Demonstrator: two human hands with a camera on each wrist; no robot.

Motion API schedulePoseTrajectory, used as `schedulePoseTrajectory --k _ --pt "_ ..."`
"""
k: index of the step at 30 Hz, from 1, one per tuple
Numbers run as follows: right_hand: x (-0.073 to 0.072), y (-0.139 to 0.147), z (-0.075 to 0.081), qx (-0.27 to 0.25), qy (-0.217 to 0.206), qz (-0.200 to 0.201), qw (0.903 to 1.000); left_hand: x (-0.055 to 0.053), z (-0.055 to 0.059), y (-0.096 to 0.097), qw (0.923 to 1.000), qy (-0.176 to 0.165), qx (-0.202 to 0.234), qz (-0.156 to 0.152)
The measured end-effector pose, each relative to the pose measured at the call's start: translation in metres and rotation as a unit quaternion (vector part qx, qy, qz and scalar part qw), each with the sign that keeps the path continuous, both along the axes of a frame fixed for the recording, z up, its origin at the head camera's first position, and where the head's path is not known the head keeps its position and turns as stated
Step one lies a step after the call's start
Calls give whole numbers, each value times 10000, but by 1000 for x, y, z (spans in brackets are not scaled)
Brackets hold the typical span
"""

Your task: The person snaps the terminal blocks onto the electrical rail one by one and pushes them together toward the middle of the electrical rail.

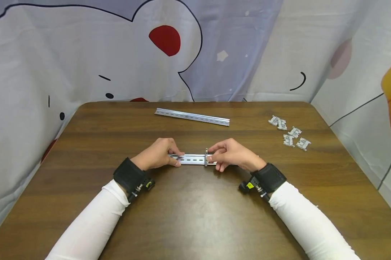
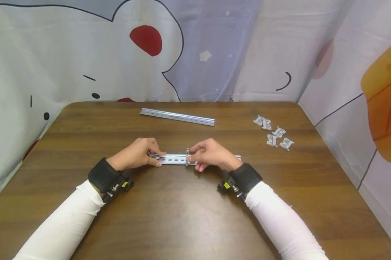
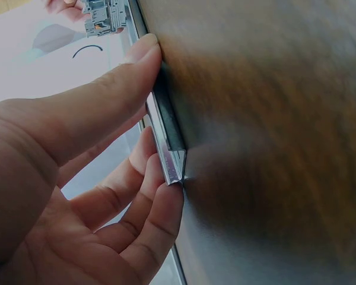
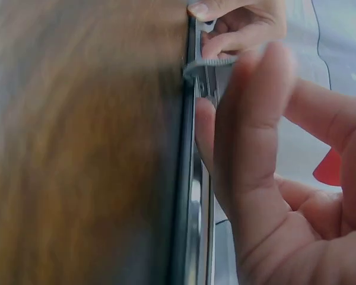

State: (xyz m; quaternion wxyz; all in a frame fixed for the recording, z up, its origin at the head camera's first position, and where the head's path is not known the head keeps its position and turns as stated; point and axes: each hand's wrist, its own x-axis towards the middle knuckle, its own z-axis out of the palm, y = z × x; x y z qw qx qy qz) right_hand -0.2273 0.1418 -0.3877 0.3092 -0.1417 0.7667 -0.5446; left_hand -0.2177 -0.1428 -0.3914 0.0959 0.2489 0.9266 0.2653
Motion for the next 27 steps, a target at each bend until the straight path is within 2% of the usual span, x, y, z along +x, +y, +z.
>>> schedulePoseTrajectory --k 5,8,10,15,19,27 --pt "-1 13 8 600 535 203 9966 0 1 1 9999 69 51 -85" --pt "-3 25 14 1127 923 375 9886 1 2 1 9999 17 52 -84" --pt "-5 33 18 1613 1300 500 9770 2 2 1 10000 -26 34 -63" --pt "-9 57 30 2762 2010 585 9380 4 3 0 10000 -44 12 -28" --pt "-14 77 35 3235 2095 393 9219 5 3 0 10000 10 13 -22" --pt "-19 101 38 3779 2102 155 9015 5 1 -1 10000 43 53 -49"
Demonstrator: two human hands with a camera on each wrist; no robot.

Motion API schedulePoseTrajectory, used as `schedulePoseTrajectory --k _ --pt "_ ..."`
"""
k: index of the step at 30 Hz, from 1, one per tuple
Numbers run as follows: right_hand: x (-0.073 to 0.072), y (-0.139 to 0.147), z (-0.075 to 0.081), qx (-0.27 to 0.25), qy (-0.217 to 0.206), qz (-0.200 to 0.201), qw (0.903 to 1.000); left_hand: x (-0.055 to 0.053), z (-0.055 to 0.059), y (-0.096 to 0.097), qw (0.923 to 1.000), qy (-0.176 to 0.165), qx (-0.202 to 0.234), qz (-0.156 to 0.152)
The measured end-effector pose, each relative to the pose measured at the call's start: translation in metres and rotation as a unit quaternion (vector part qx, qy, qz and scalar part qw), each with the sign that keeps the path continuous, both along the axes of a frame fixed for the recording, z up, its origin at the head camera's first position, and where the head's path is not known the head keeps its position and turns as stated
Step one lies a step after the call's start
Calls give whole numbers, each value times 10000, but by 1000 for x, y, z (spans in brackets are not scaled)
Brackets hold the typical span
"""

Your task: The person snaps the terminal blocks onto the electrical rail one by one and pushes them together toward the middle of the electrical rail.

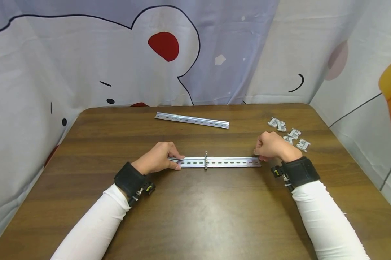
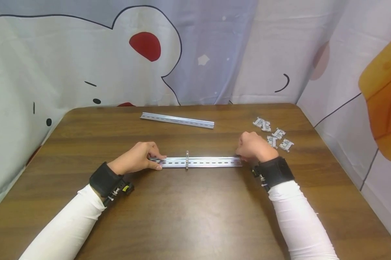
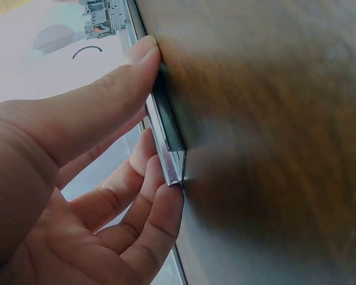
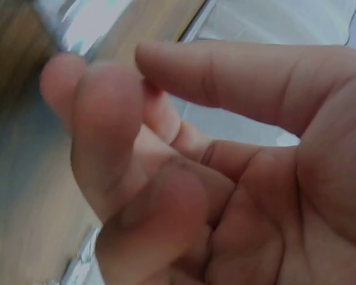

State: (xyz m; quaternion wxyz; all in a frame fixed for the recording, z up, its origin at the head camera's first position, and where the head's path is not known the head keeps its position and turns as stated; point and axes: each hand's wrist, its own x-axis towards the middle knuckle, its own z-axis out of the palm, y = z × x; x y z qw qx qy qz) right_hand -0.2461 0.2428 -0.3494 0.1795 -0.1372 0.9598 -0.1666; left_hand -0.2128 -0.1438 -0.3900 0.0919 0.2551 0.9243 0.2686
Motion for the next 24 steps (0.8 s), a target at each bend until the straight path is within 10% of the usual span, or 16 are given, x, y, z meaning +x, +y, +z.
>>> schedulePoseTrajectory --k 24 --pt "-17 47 -14 711 1609 -1218 9768 0 0 0 10000 12 53 -29"
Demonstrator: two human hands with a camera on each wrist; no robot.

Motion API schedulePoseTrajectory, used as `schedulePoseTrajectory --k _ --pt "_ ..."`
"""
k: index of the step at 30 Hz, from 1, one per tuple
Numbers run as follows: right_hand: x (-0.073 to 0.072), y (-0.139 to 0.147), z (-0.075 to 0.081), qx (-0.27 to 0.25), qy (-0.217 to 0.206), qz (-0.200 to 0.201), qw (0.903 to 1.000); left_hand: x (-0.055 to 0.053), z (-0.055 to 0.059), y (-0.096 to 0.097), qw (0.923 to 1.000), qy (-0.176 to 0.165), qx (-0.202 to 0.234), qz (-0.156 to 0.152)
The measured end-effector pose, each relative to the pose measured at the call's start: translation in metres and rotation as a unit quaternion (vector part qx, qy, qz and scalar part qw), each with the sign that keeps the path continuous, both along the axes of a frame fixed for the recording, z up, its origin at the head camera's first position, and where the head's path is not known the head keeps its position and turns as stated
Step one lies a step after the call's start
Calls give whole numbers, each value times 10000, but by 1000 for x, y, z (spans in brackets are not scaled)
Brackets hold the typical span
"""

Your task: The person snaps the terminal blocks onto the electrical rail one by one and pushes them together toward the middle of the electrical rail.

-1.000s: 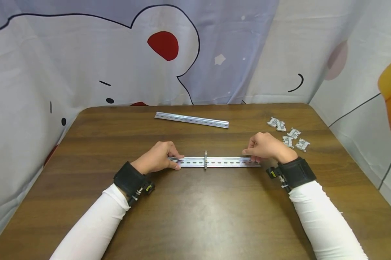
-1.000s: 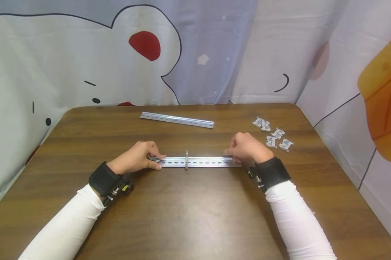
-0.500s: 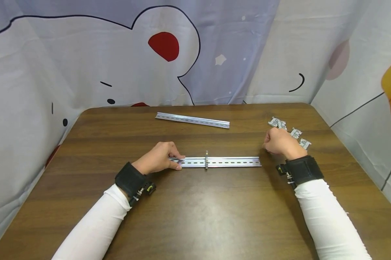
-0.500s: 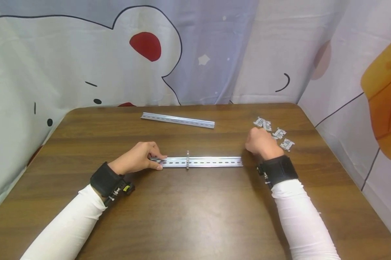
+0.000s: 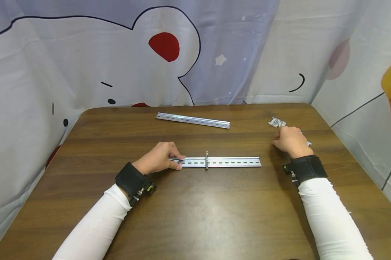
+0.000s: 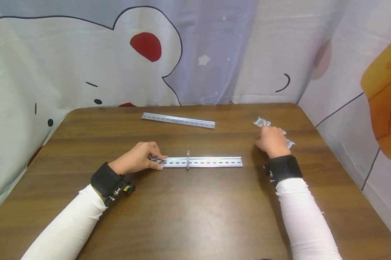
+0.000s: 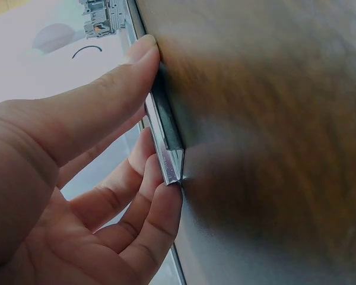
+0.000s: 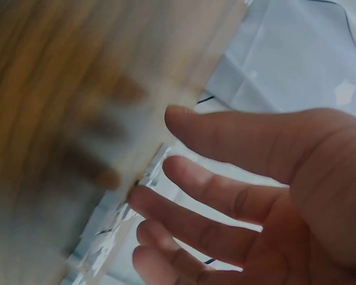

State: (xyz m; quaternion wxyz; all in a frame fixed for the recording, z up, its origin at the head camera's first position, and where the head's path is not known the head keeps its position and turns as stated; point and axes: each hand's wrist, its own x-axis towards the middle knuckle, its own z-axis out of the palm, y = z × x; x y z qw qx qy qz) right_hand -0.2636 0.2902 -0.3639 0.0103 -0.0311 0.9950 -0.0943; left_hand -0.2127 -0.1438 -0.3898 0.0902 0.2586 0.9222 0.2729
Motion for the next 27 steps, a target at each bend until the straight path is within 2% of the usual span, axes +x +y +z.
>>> schedulePoseTrajectory --k 5,12,19,27 --pt "-1 10 -2 -123 1 -332 9994 0 0 0 10000 -9 -23 20" --pt "-2 19 -3 -291 76 -337 9990 1 -1 -2 10000 -24 23 17" --pt "-1 22 -3 -239 -208 -624 9975 3 -3 -6 9999 -69 -25 71" --pt "2 32 3 -328 -80 -665 9972 2 0 -2 10000 6 87 -29"
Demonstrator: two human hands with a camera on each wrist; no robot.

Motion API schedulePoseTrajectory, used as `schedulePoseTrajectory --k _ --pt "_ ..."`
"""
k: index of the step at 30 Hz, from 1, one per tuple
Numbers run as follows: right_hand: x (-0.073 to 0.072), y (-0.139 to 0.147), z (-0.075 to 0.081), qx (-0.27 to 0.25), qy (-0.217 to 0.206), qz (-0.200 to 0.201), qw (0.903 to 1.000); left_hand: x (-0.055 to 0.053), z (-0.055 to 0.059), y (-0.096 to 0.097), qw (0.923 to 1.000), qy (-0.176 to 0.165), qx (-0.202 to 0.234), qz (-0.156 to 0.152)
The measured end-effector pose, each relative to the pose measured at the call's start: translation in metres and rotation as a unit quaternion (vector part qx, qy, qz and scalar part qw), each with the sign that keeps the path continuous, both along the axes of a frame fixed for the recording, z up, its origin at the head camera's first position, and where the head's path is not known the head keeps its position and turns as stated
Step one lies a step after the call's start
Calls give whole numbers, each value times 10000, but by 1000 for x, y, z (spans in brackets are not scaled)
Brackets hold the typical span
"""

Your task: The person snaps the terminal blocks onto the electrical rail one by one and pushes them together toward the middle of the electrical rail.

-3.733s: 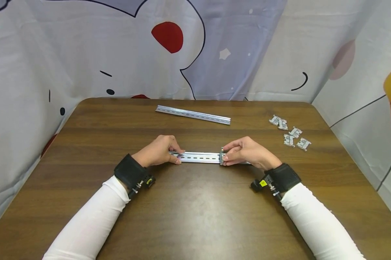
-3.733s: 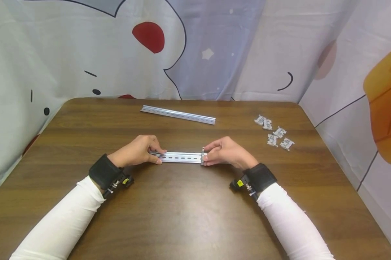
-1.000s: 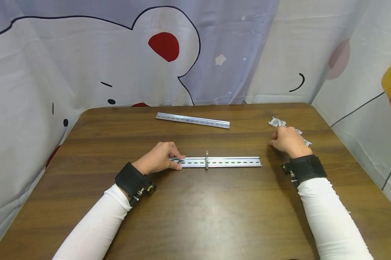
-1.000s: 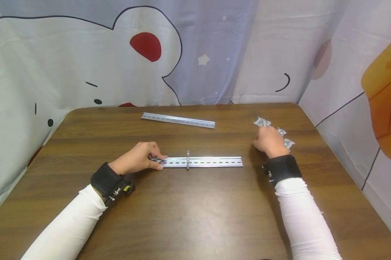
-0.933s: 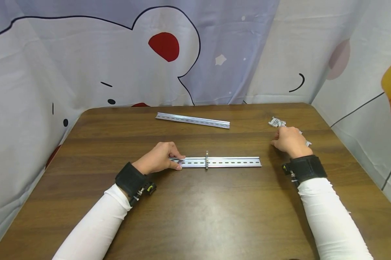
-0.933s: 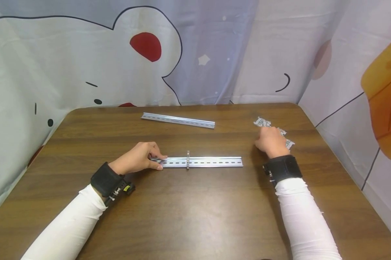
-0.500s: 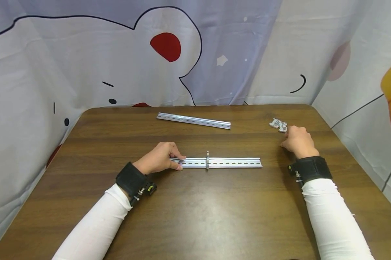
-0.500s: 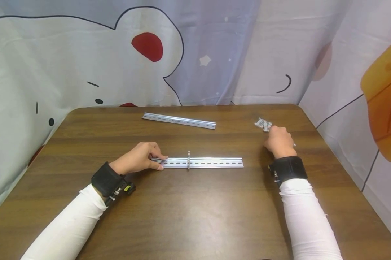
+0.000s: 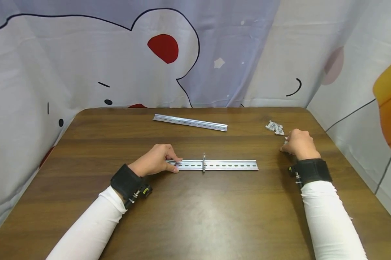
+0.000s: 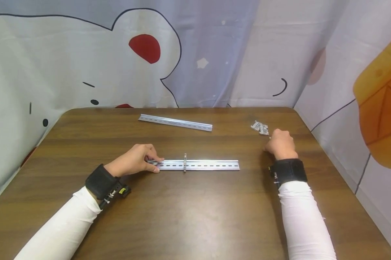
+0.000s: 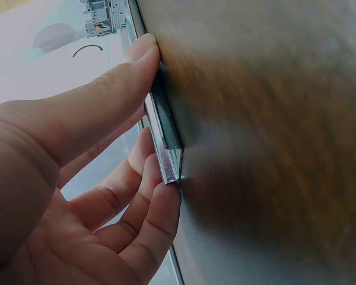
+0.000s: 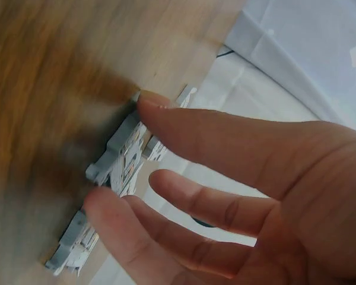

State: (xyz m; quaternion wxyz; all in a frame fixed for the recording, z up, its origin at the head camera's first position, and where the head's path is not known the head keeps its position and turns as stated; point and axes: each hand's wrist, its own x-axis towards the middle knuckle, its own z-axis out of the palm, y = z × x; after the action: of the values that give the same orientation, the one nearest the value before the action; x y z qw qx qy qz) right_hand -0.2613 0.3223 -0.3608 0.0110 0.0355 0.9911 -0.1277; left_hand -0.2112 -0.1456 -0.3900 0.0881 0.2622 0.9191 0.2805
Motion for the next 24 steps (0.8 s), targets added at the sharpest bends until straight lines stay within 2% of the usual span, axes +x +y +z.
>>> schedulePoseTrajectory --k 5,12,17,21,24 --pt "2 7 2 -142 -245 -116 9995 -1 0 1 10000 43 -32 -25" --pt "1 11 2 -346 -458 13 9983 -1 -1 0 10000 31 -44 -10" --pt "-2 5 0 -216 -431 -34 9988 -1 -2 -1 10000 1 -46 -3" --pt "-4 1 -2 -161 -299 222 9992 -1 -1 -1 10000 4 -56 20" --pt "-4 0 0 -249 -377 456 9979 0 1 0 10000 -4 -58 21"
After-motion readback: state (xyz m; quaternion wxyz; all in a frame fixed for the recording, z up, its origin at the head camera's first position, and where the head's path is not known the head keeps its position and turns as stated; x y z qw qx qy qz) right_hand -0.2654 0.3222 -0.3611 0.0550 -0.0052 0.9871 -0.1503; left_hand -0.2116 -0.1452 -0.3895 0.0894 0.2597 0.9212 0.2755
